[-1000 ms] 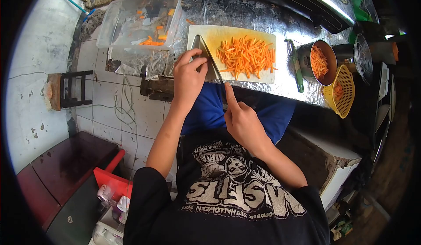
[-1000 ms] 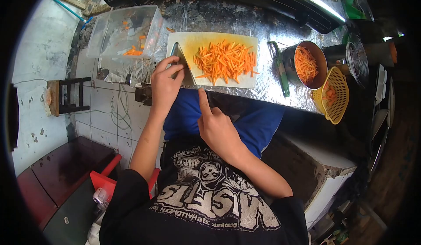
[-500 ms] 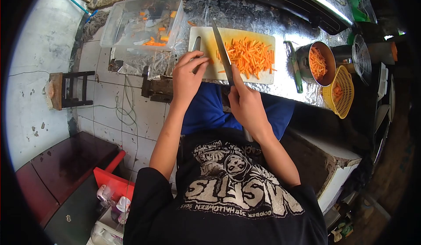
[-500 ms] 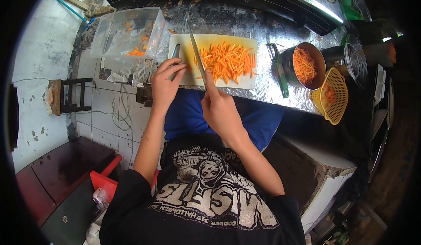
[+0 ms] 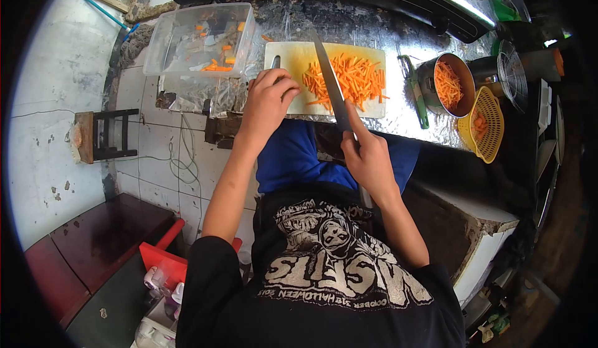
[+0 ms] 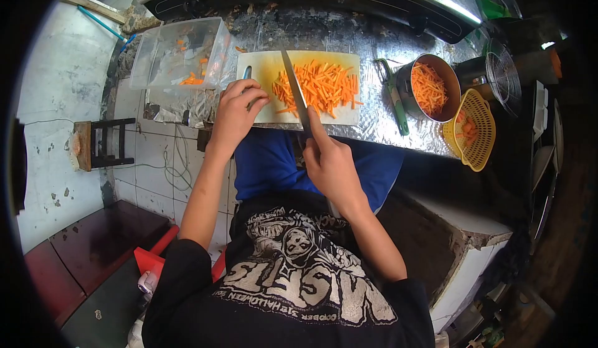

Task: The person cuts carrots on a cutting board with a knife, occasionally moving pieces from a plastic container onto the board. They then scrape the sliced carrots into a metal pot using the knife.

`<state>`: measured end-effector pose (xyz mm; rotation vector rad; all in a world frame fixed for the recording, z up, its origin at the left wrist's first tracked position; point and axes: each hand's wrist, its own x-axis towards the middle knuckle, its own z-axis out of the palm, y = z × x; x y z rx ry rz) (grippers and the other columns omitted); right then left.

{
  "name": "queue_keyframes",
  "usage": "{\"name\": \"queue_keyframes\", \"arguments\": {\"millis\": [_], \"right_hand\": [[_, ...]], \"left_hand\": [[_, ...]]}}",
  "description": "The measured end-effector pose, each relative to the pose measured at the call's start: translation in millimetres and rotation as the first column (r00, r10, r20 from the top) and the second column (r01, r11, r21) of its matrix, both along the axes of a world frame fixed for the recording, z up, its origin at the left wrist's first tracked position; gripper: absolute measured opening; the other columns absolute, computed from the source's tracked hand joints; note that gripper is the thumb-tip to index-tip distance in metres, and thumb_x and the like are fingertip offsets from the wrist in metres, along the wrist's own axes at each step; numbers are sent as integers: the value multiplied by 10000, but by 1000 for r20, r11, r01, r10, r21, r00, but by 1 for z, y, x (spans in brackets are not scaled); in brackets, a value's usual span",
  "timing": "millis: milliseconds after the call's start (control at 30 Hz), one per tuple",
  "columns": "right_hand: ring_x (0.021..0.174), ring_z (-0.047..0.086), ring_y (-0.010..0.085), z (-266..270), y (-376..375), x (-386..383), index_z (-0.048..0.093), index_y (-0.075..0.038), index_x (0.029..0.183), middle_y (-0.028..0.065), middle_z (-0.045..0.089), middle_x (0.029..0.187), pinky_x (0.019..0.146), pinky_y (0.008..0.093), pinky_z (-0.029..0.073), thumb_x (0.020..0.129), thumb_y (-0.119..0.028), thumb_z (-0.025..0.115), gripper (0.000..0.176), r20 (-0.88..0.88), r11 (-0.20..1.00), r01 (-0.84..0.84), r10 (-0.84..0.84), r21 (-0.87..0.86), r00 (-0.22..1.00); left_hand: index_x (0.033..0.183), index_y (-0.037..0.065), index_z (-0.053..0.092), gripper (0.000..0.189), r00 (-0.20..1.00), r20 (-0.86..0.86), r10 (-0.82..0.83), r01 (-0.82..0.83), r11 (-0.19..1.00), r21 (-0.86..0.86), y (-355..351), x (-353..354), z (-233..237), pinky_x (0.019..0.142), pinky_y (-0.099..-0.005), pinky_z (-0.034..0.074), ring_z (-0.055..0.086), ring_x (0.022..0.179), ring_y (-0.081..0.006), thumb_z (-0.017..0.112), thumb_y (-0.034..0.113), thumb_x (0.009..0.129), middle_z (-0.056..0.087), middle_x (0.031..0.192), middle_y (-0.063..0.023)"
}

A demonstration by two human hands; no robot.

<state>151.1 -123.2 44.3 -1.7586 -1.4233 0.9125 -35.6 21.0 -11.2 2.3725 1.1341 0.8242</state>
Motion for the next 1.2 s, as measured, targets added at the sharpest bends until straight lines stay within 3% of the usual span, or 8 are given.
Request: {"name": "queue_keyframes", "arguments": {"millis": [400, 600, 800, 933, 1000, 1033, 1100, 1200], "right_hand": [[653, 670, 383, 2, -15, 19, 395, -71, 1518, 267, 597, 700, 657, 376, 513, 924, -39, 540, 613, -88, 984, 113, -126, -137, 988], [623, 656, 355, 8, -18, 25, 395, -86, 1522, 264, 596, 704, 655, 347, 508, 925, -36, 542, 617, -109, 984, 131, -145, -124, 984], [615, 650, 322, 6, -23, 32, 404, -102, 1522, 262, 599, 718, 655, 340, 504, 930, -40, 540, 610, -134, 980, 171, -184, -103, 974], [603, 641, 308, 7, -24, 33, 422, -98, 1511, 256, 597, 712, 656, 341, 504, 936, -46, 531, 588, -146, 973, 196, -213, -125, 966], [596, 634, 300, 6, -25, 33, 427, -97, 1508, 254, 596, 710, 655, 340, 504, 938, -48, 529, 582, -153, 970, 201, -221, -138, 963], [586, 624, 283, 6, -25, 33, 428, -97, 1509, 248, 589, 701, 653, 337, 501, 937, -47, 530, 582, -152, 969, 202, -223, -141, 963], [576, 614, 266, 5, -24, 32, 428, -96, 1509, 243, 583, 692, 650, 334, 499, 937, -47, 530, 583, -155, 969, 199, -221, -143, 963], [562, 589, 233, 3, -23, 31, 428, -95, 1509, 230, 573, 681, 643, 325, 492, 937, -48, 531, 583, -159, 975, 191, -208, -118, 965]], "left_hand": [[961, 6, 677, 114, 992, 129, 18, -3, 994, -112, 9, 13, 4, 623, -315, 501, 631, 659, -192, 680, -1, 847, 686, 884, -91], [1011, 5, 697, 172, 981, 188, 43, 1, 974, -227, 13, 22, 1, 637, -256, 505, 644, 696, -98, 682, -37, 845, 701, 865, -49], [1173, 36, 715, 268, 921, 372, 117, 76, 882, -465, 16, 24, 3, 694, -274, 561, 728, 805, -136, 645, 9, 915, 771, 986, -115], [1169, 32, 714, 260, 948, 304, 97, 37, 913, -406, 22, 11, 11, 682, -277, 554, 734, 815, -137, 654, 18, 916, 768, 1028, -121], [1160, 29, 718, 256, 985, 132, 115, -72, 954, -290, 21, 4, 15, 676, -285, 548, 737, 819, -144, 668, 24, 909, 768, 1025, -118], [1160, 29, 718, 256, 985, 130, 116, -75, 954, -289, 20, 3, 13, 676, -285, 548, 737, 819, -144, 668, 24, 909, 768, 1025, -118], [1154, 31, 729, 256, 974, 180, 140, -75, 942, -328, 18, 0, 2, 565, -227, 467, 569, 600, -51, 668, 3, 907, 775, 957, -68], [1126, 34, 736, 251, 969, 199, 145, -95, 966, -239, 16, -1, -9, 561, -219, 460, 571, 591, -53, 688, -4, 883, 764, 945, -69]]}}
